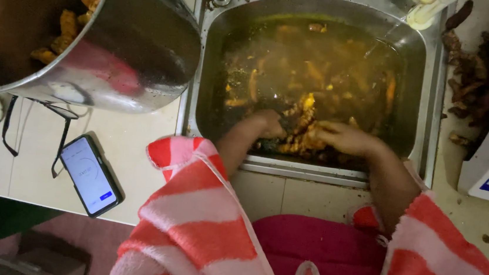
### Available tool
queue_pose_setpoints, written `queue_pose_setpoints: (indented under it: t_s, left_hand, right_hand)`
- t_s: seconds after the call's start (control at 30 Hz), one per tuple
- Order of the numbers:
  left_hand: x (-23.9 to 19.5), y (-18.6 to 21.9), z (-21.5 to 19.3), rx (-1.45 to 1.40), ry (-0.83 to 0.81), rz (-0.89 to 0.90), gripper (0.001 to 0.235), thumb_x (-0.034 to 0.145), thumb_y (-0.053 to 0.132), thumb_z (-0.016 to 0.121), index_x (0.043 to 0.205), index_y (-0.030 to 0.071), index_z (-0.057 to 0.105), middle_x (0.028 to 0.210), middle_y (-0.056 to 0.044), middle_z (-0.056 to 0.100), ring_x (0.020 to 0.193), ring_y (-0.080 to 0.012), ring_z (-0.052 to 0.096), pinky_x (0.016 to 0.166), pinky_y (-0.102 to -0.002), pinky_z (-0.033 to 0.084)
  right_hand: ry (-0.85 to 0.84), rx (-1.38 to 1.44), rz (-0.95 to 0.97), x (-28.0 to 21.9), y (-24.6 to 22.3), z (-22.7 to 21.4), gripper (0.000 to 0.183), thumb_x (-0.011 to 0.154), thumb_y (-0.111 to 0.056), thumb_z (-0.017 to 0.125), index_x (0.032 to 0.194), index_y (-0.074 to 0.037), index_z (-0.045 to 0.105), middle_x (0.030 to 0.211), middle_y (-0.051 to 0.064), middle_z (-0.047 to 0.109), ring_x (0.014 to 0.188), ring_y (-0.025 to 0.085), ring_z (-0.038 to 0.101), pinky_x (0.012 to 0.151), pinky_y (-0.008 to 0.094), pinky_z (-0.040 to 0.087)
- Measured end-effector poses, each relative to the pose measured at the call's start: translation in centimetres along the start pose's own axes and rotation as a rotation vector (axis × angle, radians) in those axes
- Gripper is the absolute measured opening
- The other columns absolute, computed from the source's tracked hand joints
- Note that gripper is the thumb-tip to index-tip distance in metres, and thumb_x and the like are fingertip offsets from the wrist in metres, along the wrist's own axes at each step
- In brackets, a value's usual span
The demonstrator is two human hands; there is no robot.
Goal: Washing turmeric roots in a sink filled with water
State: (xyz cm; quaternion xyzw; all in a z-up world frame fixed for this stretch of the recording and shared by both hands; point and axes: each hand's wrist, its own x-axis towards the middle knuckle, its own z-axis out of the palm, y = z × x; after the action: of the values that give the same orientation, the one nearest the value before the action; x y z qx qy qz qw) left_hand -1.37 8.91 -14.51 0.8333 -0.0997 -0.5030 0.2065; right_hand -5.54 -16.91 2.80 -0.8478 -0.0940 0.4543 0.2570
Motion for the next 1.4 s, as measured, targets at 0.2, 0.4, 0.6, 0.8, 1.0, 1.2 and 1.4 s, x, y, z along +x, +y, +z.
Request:
queue_pose_setpoints:
  t_s: [0.2,0.4,0.6,0.8,1.0,1.2,1.4]
  left_hand:
    - [-7.2,4.1,-1.1,-0.527,0.157,0.001,0.082,0.069,0.058,0.083,0.131,0.006,0.069,0.13,-0.022,0.069,0.123,-0.0384,0.064,0.099,-0.049,0.055]
    - [1.8,1.3,1.1,-0.71,0.151,-0.005,0.073,0.064,0.054,0.083,0.119,0.006,0.074,0.108,-0.021,0.075,0.102,-0.0352,0.072,0.084,-0.047,0.06]
    - [-9.7,4.9,-3.2,-0.724,0.261,0.337,0.048,0.095,0.032,0.052,0.125,-0.003,0.07,0.139,-0.034,0.059,0.135,-0.0495,0.05,0.12,-0.053,0.035]
    - [-6.6,-4.9,-9.4,-1.083,1.019,0.143,0.039,0.08,0.033,0.09,0.112,0.027,0.07,0.099,-0.006,0.076,0.083,-0.02,0.073,0.05,-0.03,0.062]
    - [-0.9,-8.4,-7.3,-0.419,0.792,0.028,0.049,0.071,0.034,0.09,0.115,0.019,0.075,0.1,-0.008,0.077,0.099,-0.0237,0.075,0.078,-0.034,0.064]
    - [-3.0,-4.5,-6.0,-0.43,0.599,0.088,0.07,0.065,0.047,0.085,0.128,0.02,0.072,0.112,-0.014,0.075,0.107,-0.029,0.072,0.089,-0.038,0.059]
    - [-4.4,-1.5,-4.7,-0.772,0.439,-0.016,0.091,0.062,0.065,0.089,0.135,0.015,0.066,0.128,-0.011,0.072,0.122,-0.0283,0.067,0.098,-0.045,0.056]
  right_hand:
    - [0.116,0.406,0.048,-1.0,-2.5,-0.5,0.059,0.098,-0.05,0.053,0.137,-0.008,0.065,0.148,0.021,0.056,0.146,0.038,0.041,0.126,0.053,0.022]
    - [-0.027,0.991,0.125,3.6,2.7,-0.1,0.075,0.097,-0.065,0.05,0.135,0.0,0.054,0.112,0.034,0.065,0.094,0.05,0.069,0.076,0.06,0.06]
    - [0.572,0.777,-0.176,-0.4,-2.8,-0.3,0.049,0.109,-0.047,0.053,0.099,0.0,0.063,0.103,0.025,0.064,0.095,0.039,0.069,0.076,0.049,0.061]
    - [1.044,0.609,0.037,6.1,9.2,-1.7,0.069,0.109,-0.07,0.042,0.116,-0.004,0.06,0.12,0.03,0.06,0.123,0.047,0.055,0.108,0.055,0.039]
    - [0.776,0.429,0.113,6.6,7.5,-2.3,0.073,0.11,-0.069,0.031,0.133,-0.006,0.058,0.135,0.026,0.06,0.133,0.046,0.049,0.114,0.057,0.032]
    - [0.659,0.593,0.004,5.2,4.5,-3.2,0.074,0.11,-0.058,0.032,0.146,0.005,0.048,0.152,0.031,0.044,0.145,0.045,0.036,0.122,0.057,0.02]
    - [0.34,0.908,-0.08,8.8,8.0,-1.7,0.08,0.107,-0.076,0.023,0.122,-0.008,0.061,0.088,0.01,0.064,0.061,0.02,0.052,0.057,0.03,0.041]
